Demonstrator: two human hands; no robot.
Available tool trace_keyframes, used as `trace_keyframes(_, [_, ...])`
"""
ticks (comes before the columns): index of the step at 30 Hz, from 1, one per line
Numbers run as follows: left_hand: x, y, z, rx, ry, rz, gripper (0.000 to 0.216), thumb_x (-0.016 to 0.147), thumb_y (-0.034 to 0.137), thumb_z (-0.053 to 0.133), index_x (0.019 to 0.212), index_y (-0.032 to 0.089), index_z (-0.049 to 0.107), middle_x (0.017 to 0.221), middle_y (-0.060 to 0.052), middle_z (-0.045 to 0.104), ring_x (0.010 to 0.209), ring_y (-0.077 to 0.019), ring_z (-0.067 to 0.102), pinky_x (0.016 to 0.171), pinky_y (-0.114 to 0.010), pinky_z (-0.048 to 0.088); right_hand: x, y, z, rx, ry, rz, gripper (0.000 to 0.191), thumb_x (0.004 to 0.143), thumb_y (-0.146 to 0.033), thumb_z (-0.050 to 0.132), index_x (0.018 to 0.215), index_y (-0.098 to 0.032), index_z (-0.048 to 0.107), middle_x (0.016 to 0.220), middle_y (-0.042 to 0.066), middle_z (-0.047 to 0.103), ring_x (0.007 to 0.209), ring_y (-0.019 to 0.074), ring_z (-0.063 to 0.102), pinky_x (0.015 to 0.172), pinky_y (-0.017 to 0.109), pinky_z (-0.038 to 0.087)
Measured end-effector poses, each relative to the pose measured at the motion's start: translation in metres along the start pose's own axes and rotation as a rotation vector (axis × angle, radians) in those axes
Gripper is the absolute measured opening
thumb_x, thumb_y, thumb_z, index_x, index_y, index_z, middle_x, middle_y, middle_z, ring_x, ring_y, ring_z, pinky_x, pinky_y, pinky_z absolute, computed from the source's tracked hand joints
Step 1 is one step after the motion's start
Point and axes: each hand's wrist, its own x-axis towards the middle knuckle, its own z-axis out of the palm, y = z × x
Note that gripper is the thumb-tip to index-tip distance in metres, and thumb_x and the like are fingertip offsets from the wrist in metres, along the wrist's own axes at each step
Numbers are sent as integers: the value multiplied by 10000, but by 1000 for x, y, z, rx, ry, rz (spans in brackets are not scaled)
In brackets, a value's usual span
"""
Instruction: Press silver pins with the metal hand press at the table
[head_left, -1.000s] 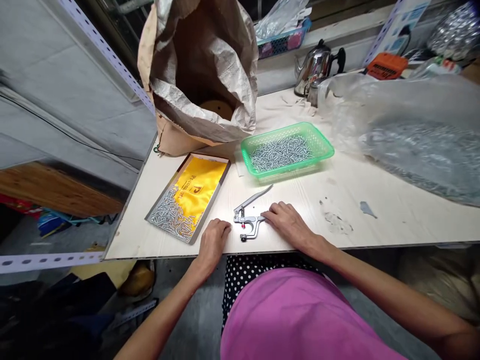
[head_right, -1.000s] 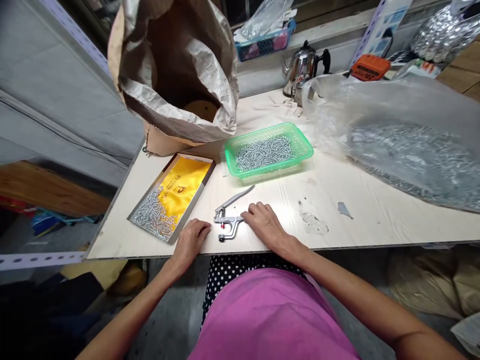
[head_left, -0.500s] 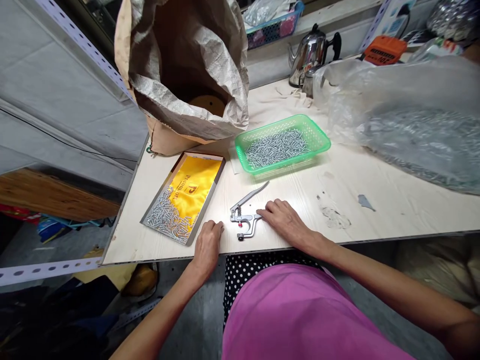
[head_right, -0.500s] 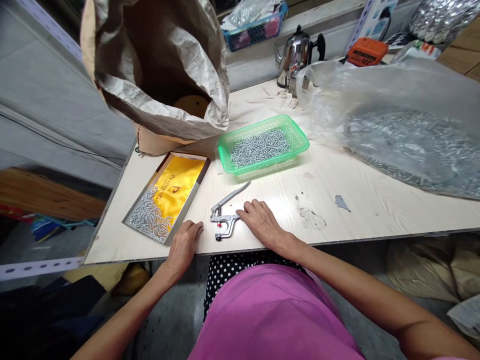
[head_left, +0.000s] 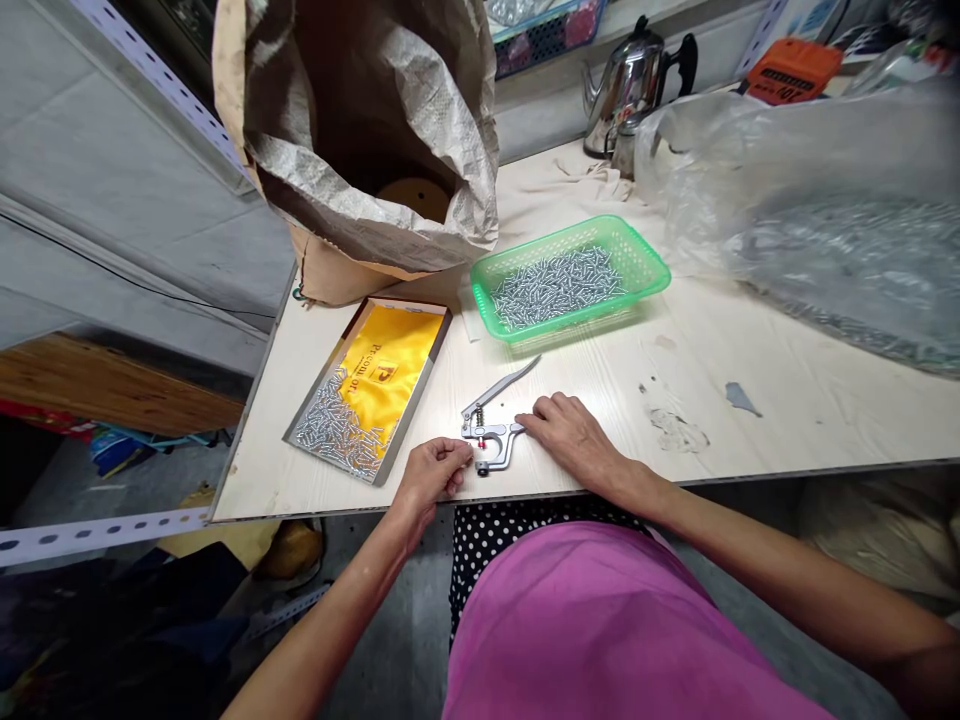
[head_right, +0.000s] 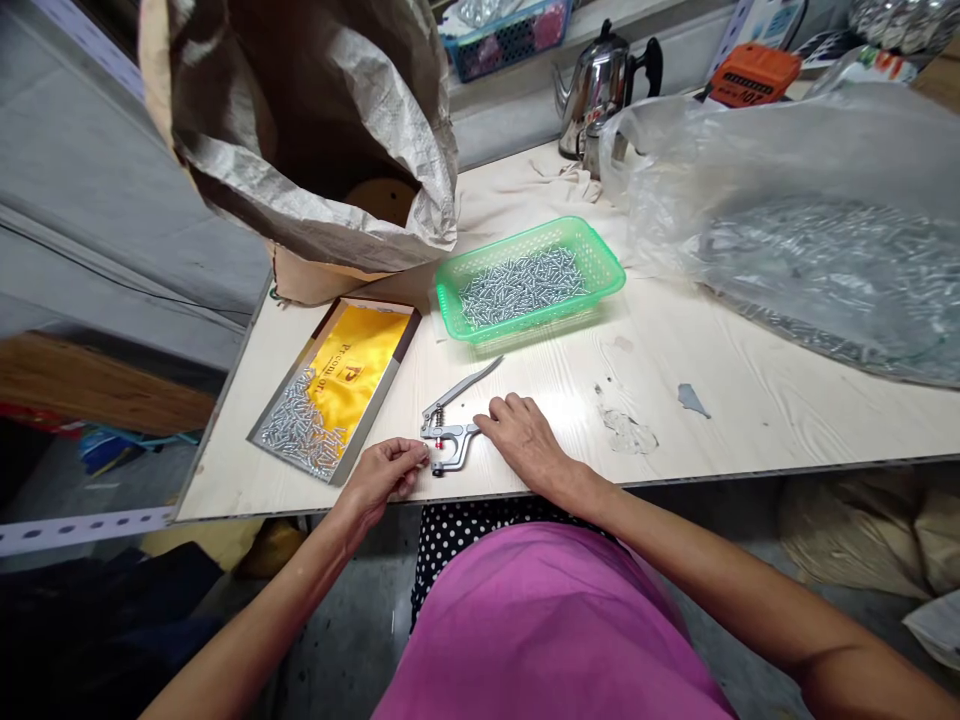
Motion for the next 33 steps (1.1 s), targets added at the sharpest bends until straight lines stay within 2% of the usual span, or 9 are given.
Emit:
trace_keyframes(6, [1, 1, 10, 42, -22, -71, 403, 609, 467, 779, 746, 124, 618, 439, 86, 429, 348, -28, 284, 349, -180, 155, -1, -1, 1, -6, 15, 14, 181, 925, -155, 559, 1056, -225, 662, 908, 62, 585, 845, 227, 429, 700, 332, 268])
trace_keyframes(13, [5, 3, 10, 87, -40, -108, 319, 672, 401, 761, 692, 142, 576, 425, 87, 431, 326, -35, 308, 340, -182, 156, 0, -1, -2, -1, -2, 23, 183, 929, -161, 557, 1063, -228, 662, 909, 60, 592, 842, 225, 430, 704, 328, 269])
trace_keyframes(19, [3, 12, 11, 172, -90, -154, 258, 729, 339, 727, 675, 137, 576, 460, 62, 500, 317, -35, 362, 335, -175, 187, 1, -3, -8, -9, -45, 27, 163, 919, -162, 574, 1039, -224, 665, 921, 60, 601, 858, 233, 439, 709, 332, 270])
trace_keyframes(28, [-9, 1, 21, 175, 51, -85, 181, 808, 298, 646, 770, 123, 623, 389, 70, 469, 327, -64, 383, 341, -170, 276, 7, -9, -19, -47, -119, 37, 164, 951, -159, 511, 967, -204, 668, 923, 67, 625, 865, 235, 469, 729, 358, 260])
trace_keyframes(33, [-9, 6, 20, 173, -24, -166, 187, 800, 278, 665, 704, 136, 592, 418, 77, 476, 307, -51, 393, 324, -167, 255, 8, -11, -24, -57, -141, 48, 170, 943, -131, 513, 949, -202, 667, 915, 67, 630, 856, 233, 487, 727, 366, 256])
